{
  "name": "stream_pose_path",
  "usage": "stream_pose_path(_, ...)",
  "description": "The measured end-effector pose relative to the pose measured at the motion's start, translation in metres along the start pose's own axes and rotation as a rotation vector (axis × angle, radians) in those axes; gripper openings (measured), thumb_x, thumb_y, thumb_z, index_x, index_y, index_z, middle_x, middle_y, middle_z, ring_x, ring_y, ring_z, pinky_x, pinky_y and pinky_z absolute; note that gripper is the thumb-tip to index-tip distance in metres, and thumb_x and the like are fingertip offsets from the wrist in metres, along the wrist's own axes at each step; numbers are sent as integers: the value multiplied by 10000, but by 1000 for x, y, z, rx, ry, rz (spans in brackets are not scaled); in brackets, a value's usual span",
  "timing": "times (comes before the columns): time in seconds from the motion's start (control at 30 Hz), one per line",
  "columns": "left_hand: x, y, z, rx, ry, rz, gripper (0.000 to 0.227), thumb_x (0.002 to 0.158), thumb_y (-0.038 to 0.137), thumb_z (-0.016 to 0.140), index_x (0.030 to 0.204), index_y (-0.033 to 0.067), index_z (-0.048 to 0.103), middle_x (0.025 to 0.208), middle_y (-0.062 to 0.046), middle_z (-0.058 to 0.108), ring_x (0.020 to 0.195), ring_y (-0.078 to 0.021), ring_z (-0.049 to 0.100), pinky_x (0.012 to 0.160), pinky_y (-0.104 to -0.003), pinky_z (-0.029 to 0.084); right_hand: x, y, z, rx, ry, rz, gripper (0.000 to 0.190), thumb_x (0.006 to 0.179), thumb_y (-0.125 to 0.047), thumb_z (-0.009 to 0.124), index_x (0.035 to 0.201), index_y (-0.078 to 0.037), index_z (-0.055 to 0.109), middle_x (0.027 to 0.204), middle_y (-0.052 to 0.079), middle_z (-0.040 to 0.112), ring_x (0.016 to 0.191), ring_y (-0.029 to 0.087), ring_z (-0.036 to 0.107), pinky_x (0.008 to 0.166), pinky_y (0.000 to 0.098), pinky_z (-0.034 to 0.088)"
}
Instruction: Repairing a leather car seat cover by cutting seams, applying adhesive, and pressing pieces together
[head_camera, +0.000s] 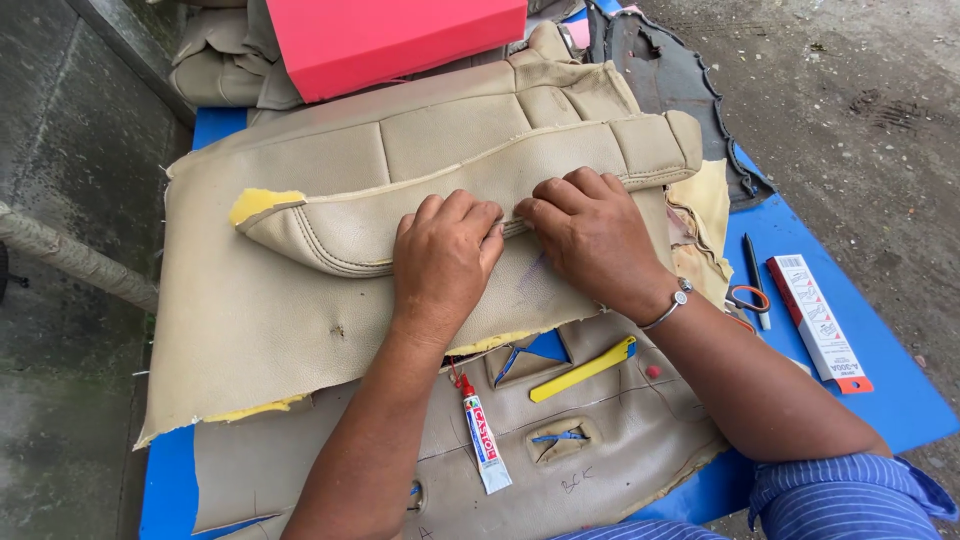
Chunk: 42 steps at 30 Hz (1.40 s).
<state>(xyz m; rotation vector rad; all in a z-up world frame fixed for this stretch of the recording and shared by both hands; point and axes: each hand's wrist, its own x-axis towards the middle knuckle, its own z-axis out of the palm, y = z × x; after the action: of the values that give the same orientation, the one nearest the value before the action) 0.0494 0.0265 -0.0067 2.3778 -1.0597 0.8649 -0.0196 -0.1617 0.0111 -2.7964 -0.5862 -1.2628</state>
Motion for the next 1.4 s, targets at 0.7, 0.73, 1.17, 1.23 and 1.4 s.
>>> stream_pose_path(0.7, -27, -30, -12, 98, 12, 185, 76, 934, 184, 702, 1000, 210, 727, 934, 41, 568, 889, -156, 617, 746, -297, 522, -14, -23, 9, -144, -38, -146, 172, 1020, -132, 519, 958, -101, 676, 919, 65, 556, 972, 268, 569, 838, 382, 445)
stream_pose_path(0.73, -29, -31, -10, 97, 11, 186, 76, 934, 184, 702, 1000, 210, 727, 934, 41, 568, 889, -156, 617, 746, -297, 522, -14, -22, 6, -145, -39, -144, 172, 1020, -132, 519, 958, -101, 676, 919, 65, 556, 972, 268, 569, 838, 382, 445)
stream_pose_path(1.17, -38, -19, -16, 106, 104, 240, 33, 935, 133, 700, 905, 122, 695, 863, -24, 550, 977, -218, 589, 888, -354, 488, -105, -55, -52, 267, -569, 17, 137, 889, -112, 669, 1016, -85, 714, 990, 86, 689, 968, 331, 655, 792, 432, 534)
stream_pose_path(1.23, -43, -16, -19, 107, 92, 231, 39, 904, 133, 722, 934, 108, 724, 868, -41, 570, 965, -227, 592, 891, -367, 493, -132, -55, -37, 160, -695, 31, 185, 907, -183, 662, 1072, -108, 695, 1084, 73, 689, 1071, 314, 633, 852, 432, 515)
stream_pose_path(1.4, -45, -20, -16, 89, 120, 221, 106, 893, 117, 706, 987, 94, 749, 880, -41, 584, 968, -228, 593, 897, -376, 492, -130, -54, -47, 270, -674, 114, 141, 879, -177, 720, 989, -102, 674, 936, 54, 629, 933, 310, 630, 819, 444, 532)
